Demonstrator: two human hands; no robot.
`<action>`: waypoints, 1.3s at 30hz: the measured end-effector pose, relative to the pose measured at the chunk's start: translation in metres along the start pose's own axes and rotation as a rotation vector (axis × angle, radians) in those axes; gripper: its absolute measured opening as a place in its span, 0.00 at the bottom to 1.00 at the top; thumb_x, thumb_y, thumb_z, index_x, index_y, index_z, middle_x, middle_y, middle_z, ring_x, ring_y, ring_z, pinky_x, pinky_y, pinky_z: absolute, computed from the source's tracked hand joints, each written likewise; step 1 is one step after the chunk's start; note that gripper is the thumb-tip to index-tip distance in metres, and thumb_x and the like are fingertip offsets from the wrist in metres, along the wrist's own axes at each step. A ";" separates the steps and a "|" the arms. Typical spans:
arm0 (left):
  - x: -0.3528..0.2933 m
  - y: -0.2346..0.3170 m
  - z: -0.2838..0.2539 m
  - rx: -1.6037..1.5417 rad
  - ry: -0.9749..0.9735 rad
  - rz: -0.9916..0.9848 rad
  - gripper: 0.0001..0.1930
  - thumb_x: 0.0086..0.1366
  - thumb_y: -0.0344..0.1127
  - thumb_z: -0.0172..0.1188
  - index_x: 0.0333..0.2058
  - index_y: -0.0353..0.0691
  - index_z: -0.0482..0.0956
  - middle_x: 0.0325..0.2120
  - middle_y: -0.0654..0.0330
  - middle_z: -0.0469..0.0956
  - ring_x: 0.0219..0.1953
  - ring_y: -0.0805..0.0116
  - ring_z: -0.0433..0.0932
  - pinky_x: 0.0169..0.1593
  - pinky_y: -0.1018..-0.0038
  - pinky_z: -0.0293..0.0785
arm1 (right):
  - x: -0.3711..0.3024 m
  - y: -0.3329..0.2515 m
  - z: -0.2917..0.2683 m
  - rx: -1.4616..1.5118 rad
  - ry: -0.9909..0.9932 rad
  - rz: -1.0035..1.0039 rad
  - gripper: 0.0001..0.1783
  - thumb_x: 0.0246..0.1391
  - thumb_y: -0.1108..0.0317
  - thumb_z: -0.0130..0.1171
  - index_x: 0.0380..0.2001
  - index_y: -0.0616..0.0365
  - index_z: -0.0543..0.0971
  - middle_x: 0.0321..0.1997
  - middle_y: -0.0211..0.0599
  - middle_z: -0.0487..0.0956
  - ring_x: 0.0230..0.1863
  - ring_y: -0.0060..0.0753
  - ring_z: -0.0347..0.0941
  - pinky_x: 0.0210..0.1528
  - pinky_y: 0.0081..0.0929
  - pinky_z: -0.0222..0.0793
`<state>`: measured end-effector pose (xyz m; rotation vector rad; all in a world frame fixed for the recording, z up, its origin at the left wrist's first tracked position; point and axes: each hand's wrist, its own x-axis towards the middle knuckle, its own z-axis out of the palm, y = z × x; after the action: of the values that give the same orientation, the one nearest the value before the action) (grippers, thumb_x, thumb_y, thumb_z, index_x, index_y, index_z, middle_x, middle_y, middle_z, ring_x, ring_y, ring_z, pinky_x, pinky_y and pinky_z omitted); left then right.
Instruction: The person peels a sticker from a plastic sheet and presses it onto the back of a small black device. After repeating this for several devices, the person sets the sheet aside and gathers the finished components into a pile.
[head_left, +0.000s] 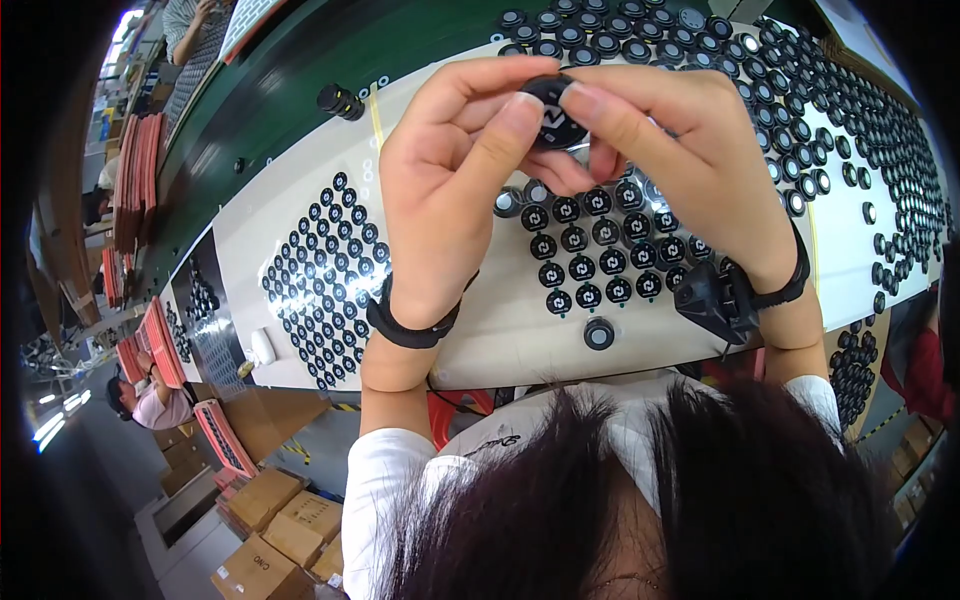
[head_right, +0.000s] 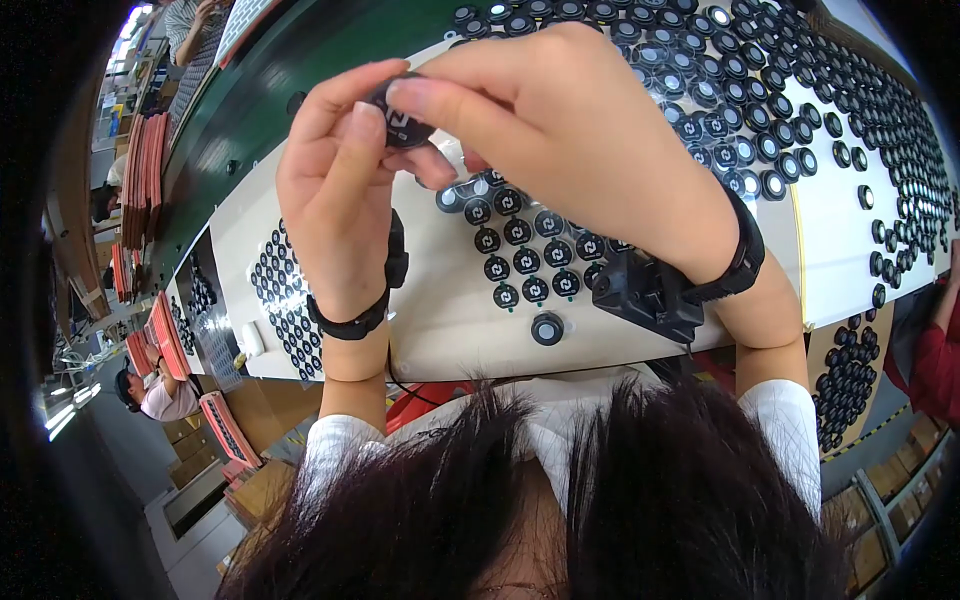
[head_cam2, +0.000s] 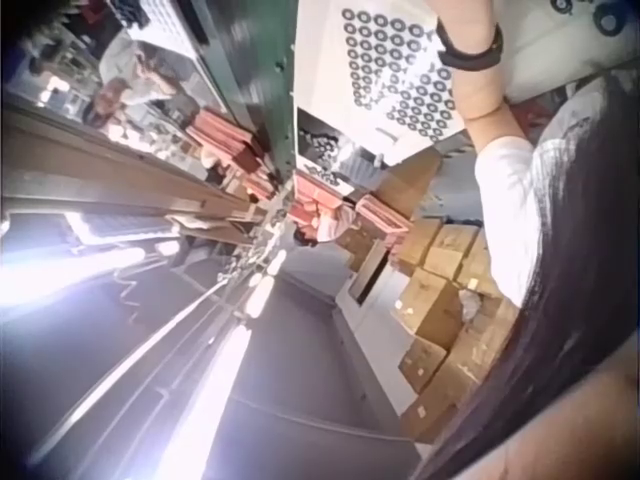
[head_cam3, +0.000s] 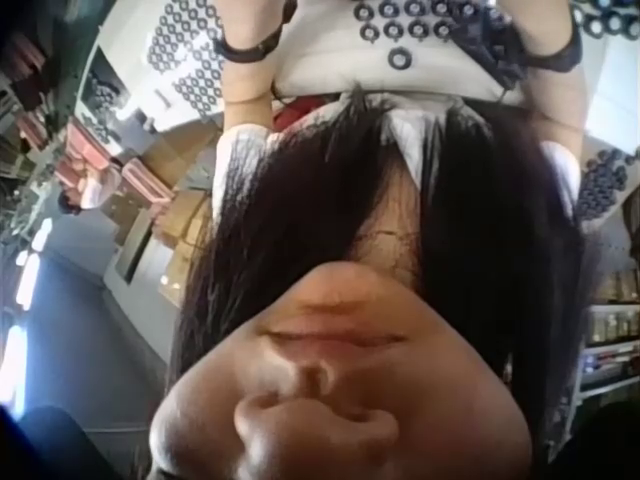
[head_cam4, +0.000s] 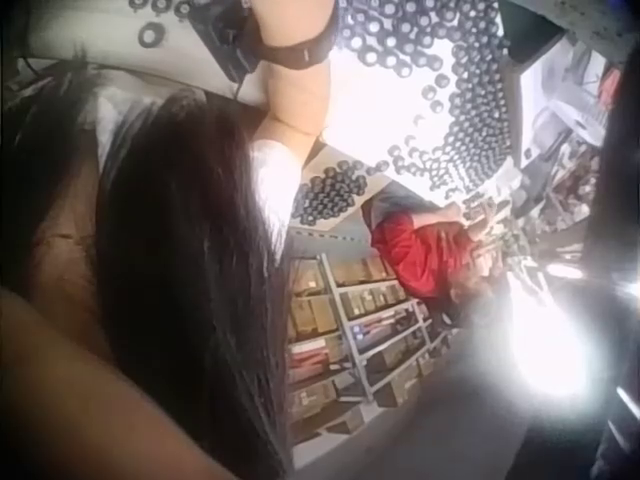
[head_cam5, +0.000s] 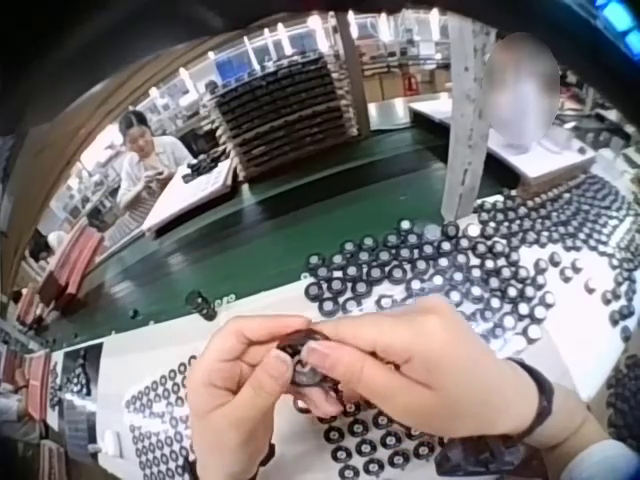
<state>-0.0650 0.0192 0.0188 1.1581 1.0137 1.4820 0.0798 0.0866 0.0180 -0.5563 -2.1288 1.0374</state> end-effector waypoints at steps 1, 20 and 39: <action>0.001 -0.001 0.003 -0.035 0.004 0.003 0.12 0.56 0.22 0.46 0.41 0.27 0.64 0.28 0.53 0.73 0.24 0.70 0.74 0.29 0.81 0.71 | 0.000 0.000 -0.002 0.058 -0.002 0.049 0.12 0.50 0.69 0.47 0.31 0.68 0.74 0.17 0.34 0.73 0.18 0.20 0.69 0.22 0.14 0.64; -0.001 0.006 -0.012 -0.385 -0.217 -0.090 0.18 0.50 0.21 0.53 0.42 0.25 0.65 0.27 0.46 0.74 0.26 0.63 0.77 0.29 0.78 0.75 | -0.002 -0.009 -0.005 0.202 -0.091 0.043 0.20 0.56 0.62 0.38 0.30 0.69 0.73 0.19 0.34 0.73 0.21 0.20 0.68 0.24 0.13 0.62; 0.005 -0.006 -0.010 -0.038 -0.200 -0.026 0.16 0.53 0.19 0.46 0.44 0.27 0.63 0.32 0.50 0.72 0.32 0.65 0.75 0.34 0.78 0.73 | 0.002 0.003 -0.004 0.079 -0.037 0.091 0.17 0.55 0.63 0.40 0.32 0.68 0.73 0.18 0.30 0.71 0.21 0.19 0.66 0.25 0.14 0.61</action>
<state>-0.0736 0.0251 0.0124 1.2342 0.8569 1.3304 0.0817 0.0912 0.0181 -0.6051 -2.1015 1.1854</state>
